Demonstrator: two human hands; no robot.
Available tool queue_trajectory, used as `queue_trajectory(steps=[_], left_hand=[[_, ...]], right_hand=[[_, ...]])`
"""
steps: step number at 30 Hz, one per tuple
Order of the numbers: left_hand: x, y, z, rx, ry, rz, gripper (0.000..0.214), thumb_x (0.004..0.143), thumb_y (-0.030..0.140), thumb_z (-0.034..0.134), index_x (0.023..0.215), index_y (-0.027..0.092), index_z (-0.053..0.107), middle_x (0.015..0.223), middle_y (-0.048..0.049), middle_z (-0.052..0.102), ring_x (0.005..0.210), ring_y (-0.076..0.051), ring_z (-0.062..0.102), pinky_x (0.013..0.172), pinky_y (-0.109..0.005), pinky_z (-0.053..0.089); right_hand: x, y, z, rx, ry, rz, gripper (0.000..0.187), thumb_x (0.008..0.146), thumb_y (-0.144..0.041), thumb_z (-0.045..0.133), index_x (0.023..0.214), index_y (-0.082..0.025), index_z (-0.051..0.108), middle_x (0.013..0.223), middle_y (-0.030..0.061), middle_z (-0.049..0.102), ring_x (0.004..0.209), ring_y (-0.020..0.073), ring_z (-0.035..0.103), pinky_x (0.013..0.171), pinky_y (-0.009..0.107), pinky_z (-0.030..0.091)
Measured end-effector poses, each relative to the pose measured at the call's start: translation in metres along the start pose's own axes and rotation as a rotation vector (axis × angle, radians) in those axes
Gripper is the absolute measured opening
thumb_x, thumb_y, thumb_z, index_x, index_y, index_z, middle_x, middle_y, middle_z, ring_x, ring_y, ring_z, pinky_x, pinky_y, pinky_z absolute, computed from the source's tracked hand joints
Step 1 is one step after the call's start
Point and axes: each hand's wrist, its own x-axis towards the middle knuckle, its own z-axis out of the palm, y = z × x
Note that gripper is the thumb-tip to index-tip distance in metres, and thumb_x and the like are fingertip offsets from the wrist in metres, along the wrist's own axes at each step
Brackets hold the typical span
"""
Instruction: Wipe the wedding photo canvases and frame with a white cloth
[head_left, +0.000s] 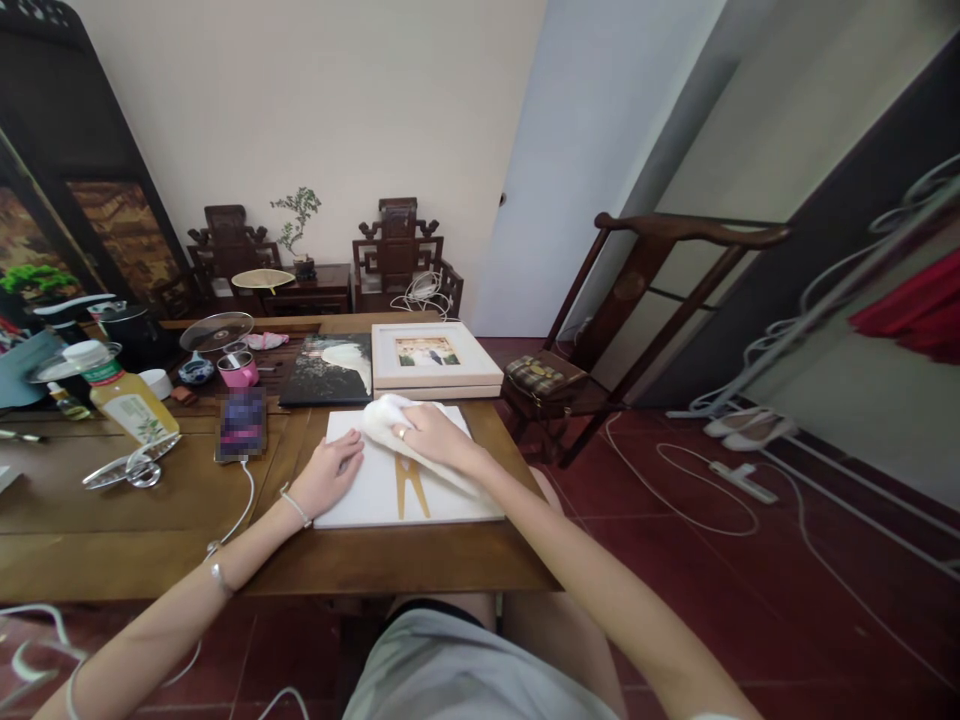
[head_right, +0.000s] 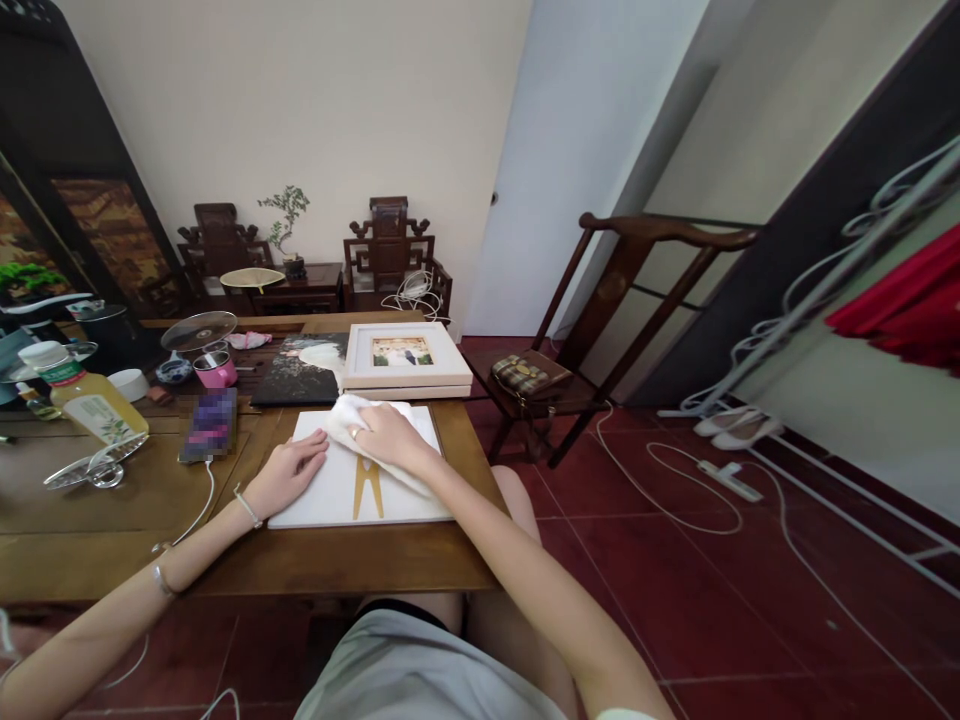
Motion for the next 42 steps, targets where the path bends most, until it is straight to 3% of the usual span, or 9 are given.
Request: queue_trajectory(steps=[4, 7, 10, 14, 25, 30, 36, 39, 42], left_hand=[[0.0, -0.001, 0.0, 0.067, -0.03, -0.004, 0.035, 0.09, 0.033, 0.041, 0.111, 0.019, 0.065, 0.134, -0.0102, 0.053, 0.128, -0.028, 0.044, 0.107, -0.053, 0.031], [-0.001, 0.0, -0.003, 0.087, -0.025, 0.023, 0.033, 0.089, 0.03, 0.043, 0.111, 0.02, 0.065, 0.129, -0.0096, 0.058, 0.122, -0.029, 0.051, 0.106, -0.051, 0.034], [-0.001, 0.001, -0.004, 0.086, -0.016, 0.041, 0.031, 0.089, 0.028, 0.044, 0.108, 0.02, 0.066, 0.123, -0.0092, 0.062, 0.114, -0.028, 0.058, 0.103, -0.047, 0.039], [-0.001, -0.001, -0.002, 0.08, -0.043, 0.01, 0.033, 0.09, 0.031, 0.043, 0.112, 0.019, 0.064, 0.132, -0.0107, 0.055, 0.125, -0.03, 0.048, 0.107, -0.054, 0.03], [-0.001, -0.006, 0.004, 0.074, 0.03, 0.0, 0.045, 0.093, 0.036, 0.035, 0.128, 0.013, 0.052, 0.139, -0.0152, 0.046, 0.131, -0.026, 0.041, 0.109, -0.047, 0.032], [-0.001, -0.007, 0.007, 0.092, 0.007, -0.026, 0.046, 0.095, 0.035, 0.029, 0.13, 0.013, 0.049, 0.142, -0.0145, 0.043, 0.134, -0.025, 0.037, 0.11, -0.048, 0.029], [-0.002, -0.006, 0.009, 0.102, -0.043, -0.05, 0.044, 0.095, 0.031, 0.027, 0.13, 0.013, 0.048, 0.143, -0.0144, 0.042, 0.136, -0.026, 0.033, 0.109, -0.052, 0.026], [-0.003, -0.008, 0.011, 0.102, -0.033, -0.048, 0.043, 0.094, 0.028, 0.027, 0.13, 0.016, 0.048, 0.143, -0.0126, 0.043, 0.136, -0.024, 0.033, 0.109, -0.051, 0.026], [-0.003, -0.01, 0.013, 0.109, -0.029, -0.046, 0.042, 0.094, 0.027, 0.028, 0.13, 0.017, 0.048, 0.143, -0.0123, 0.042, 0.136, -0.024, 0.033, 0.109, -0.05, 0.026]], right_hand=[[0.037, -0.008, 0.01, 0.056, -0.004, -0.03, 0.027, 0.087, -0.026, 0.04, 0.077, -0.014, 0.062, 0.086, 0.0102, 0.069, 0.078, 0.0202, 0.058, 0.067, 0.025, 0.037], [0.056, -0.017, 0.018, 0.1, -0.028, -0.056, 0.026, 0.087, -0.027, 0.041, 0.082, -0.011, 0.061, 0.09, 0.0087, 0.069, 0.076, 0.0173, 0.058, 0.063, 0.021, 0.037], [0.064, -0.021, 0.02, 0.127, -0.041, -0.074, 0.027, 0.088, -0.027, 0.043, 0.085, -0.008, 0.061, 0.095, 0.0081, 0.068, 0.077, 0.0156, 0.056, 0.064, 0.019, 0.037], [0.061, -0.011, 0.012, 0.148, -0.029, -0.029, 0.024, 0.086, -0.024, 0.043, 0.088, -0.008, 0.062, 0.102, 0.0116, 0.067, 0.083, 0.0186, 0.057, 0.072, 0.022, 0.039], [-0.018, 0.073, -0.016, 0.209, 0.055, 0.163, 0.028, 0.08, -0.03, 0.044, 0.086, -0.012, 0.065, 0.101, 0.0116, 0.067, 0.091, 0.0268, 0.058, 0.08, 0.033, 0.042], [-0.066, 0.066, -0.016, 0.197, 0.001, 0.074, 0.027, 0.081, -0.029, 0.044, 0.083, -0.014, 0.067, 0.092, 0.008, 0.067, 0.092, 0.026, 0.057, 0.085, 0.034, 0.04], [-0.116, 0.051, -0.03, 0.09, -0.16, 0.158, 0.028, 0.079, -0.035, 0.052, 0.093, -0.017, 0.068, 0.103, 0.0109, 0.066, 0.1, 0.0292, 0.055, 0.09, 0.039, 0.04], [-0.117, 0.051, -0.032, 0.082, -0.17, 0.162, 0.028, 0.078, -0.035, 0.052, 0.093, -0.017, 0.068, 0.101, 0.0104, 0.066, 0.099, 0.0292, 0.056, 0.088, 0.04, 0.041], [-0.098, 0.056, -0.028, 0.098, -0.096, 0.161, 0.03, 0.08, -0.033, 0.05, 0.096, -0.015, 0.068, 0.105, 0.0112, 0.065, 0.101, 0.0292, 0.056, 0.089, 0.039, 0.041]])
